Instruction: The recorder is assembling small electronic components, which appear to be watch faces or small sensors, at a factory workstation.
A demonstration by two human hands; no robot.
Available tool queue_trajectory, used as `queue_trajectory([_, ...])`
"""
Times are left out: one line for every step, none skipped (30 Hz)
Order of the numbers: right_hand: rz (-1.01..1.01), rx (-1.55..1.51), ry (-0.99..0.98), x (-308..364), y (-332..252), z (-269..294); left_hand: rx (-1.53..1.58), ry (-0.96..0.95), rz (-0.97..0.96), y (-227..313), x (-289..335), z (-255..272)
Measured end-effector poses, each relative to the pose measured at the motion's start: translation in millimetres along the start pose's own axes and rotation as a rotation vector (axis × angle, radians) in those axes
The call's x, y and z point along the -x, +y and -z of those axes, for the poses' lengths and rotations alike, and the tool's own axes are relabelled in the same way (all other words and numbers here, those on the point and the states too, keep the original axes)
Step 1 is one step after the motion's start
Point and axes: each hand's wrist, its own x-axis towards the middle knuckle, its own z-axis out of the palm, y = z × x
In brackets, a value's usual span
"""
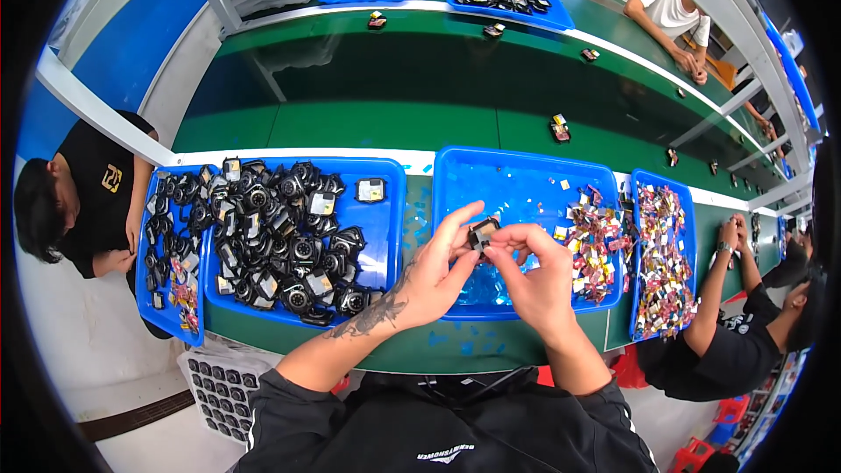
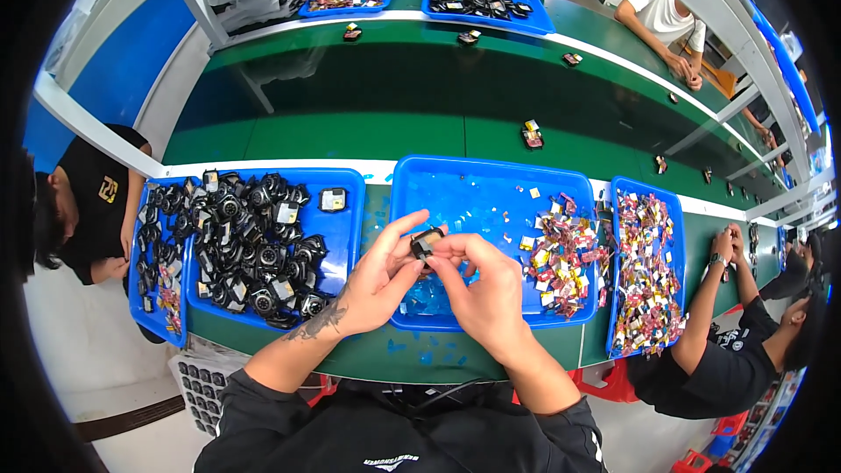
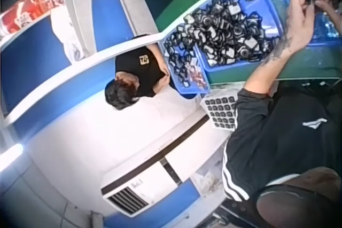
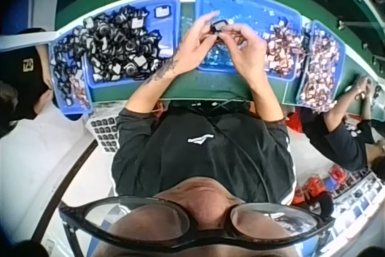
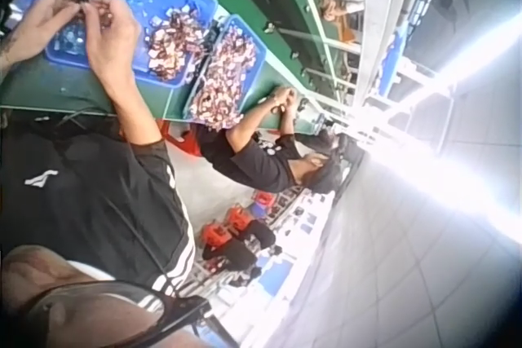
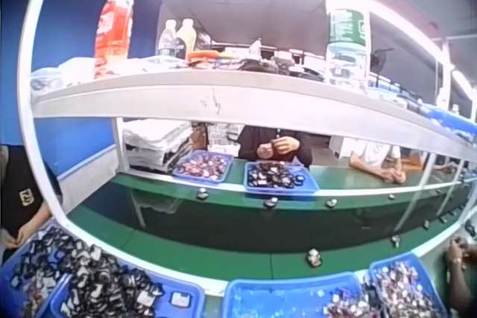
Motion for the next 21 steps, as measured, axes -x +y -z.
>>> queue_trajectory([0.03, 0.088, 0.0, -0.4, -1.7, 0.7, 0.026, -0.044, 0.025, -1.3, -0.3, 2.0])
queue_trajectory([0.028, 0.089, 0.001, -0.5, -0.6, 0.1, 0.053, -0.094, 0.049, -2.7, -1.1, 2.4])
queue_trajectory([0.051, 0.072, 0.017, -0.8, 0.9, -1.6, 0.055, -0.096, 0.05, -2.8, -1.2, 1.4])
queue_trajectory([0.074, 0.055, 0.032, -1.2, 1.9, -2.4, 0.055, -0.091, 0.051, -1.9, -1.2, 0.0])
queue_trajectory([0.071, 0.054, 0.031, -1.3, 2.2, -2.5, 0.054, -0.086, 0.053, -0.7, -0.5, -0.8])
queue_trajectory([0.074, 0.076, 0.027, -1.4, 2.5, -2.4, 0.055, -0.086, 0.055, 1.1, -0.2, -1.3])
queue_trajectory([0.077, 0.098, 0.022, -1.7, 2.9, -2.3, 0.058, -0.082, 0.065, 3.0, -0.3, -1.6])
queue_trajectory([0.076, 0.097, 0.02, -2.3, 2.8, -2.3, 0.06, -0.077, 0.076, 4.0, 0.3, -1.6])
queue_trajectory([0.085, 0.118, 0.013, -2.9, 2.6, -2.3, 0.06, -0.075, 0.078, 2.8, 1.1, -1.4])
queue_trajectory([0.094, 0.14, 0.006, -3.0, 2.6, -2.4, 0.048, -0.075, 0.067, 0.9, 1.8, -1.1])
queue_trajectory([0.092, 0.141, 0.007, -2.8, 3.1, -2.3, 0.037, -0.078, 0.055, 0.0, 1.8, -1.1])
queue_trajectory([0.082, 0.127, 0.006, -2.6, 4.0, -2.5, 0.038, -0.079, 0.056, 0.5, 2.0, -1.5])
queue_trajectory([0.071, 0.113, 0.006, -2.4, 4.9, -2.6, 0.059, -0.075, 0.074, 1.5, 2.1, -2.2])
queue_trajectory([0.071, 0.113, 0.006, -2.3, 5.8, -2.8, 0.079, -0.07, 0.092, 2.0, 2.2, -2.4])
queue_trajectory([0.048, 0.085, 0.004, -2.1, 6.7, -2.8, 0.079, -0.07, 0.092, 1.9, 2.2, -2.6])
queue_trajectory([0.024, 0.057, 0.001, -2.0, 7.0, -2.8, 0.07, -0.069, 0.098, 1.7, 2.1, -2.9])
queue_trajectory([0.024, 0.057, 0.001, -2.2, 5.9, -3.2, 0.061, -0.067, 0.106, 1.2, 2.9, -3.6])
queue_trajectory([0.039, 0.082, 0.01, -3.1, 3.8, -3.7, 0.062, -0.067, 0.106, -1.5, 3.4, -4.2])
queue_trajectory([0.054, 0.107, 0.02, -3.5, 2.6, -4.0, 0.036, -0.053, 0.025, -6.1, 3.9, -4.7])
queue_trajectory([0.053, 0.107, 0.022, -3.5, 3.4, -3.8, 0.009, -0.04, -0.056, -8.9, 3.6, -5.2])
queue_trajectory([0.059, 0.106, 0.019, -3.5, 4.7, -3.7, 0.009, -0.043, -0.055, -8.3, 3.9, -5.1])
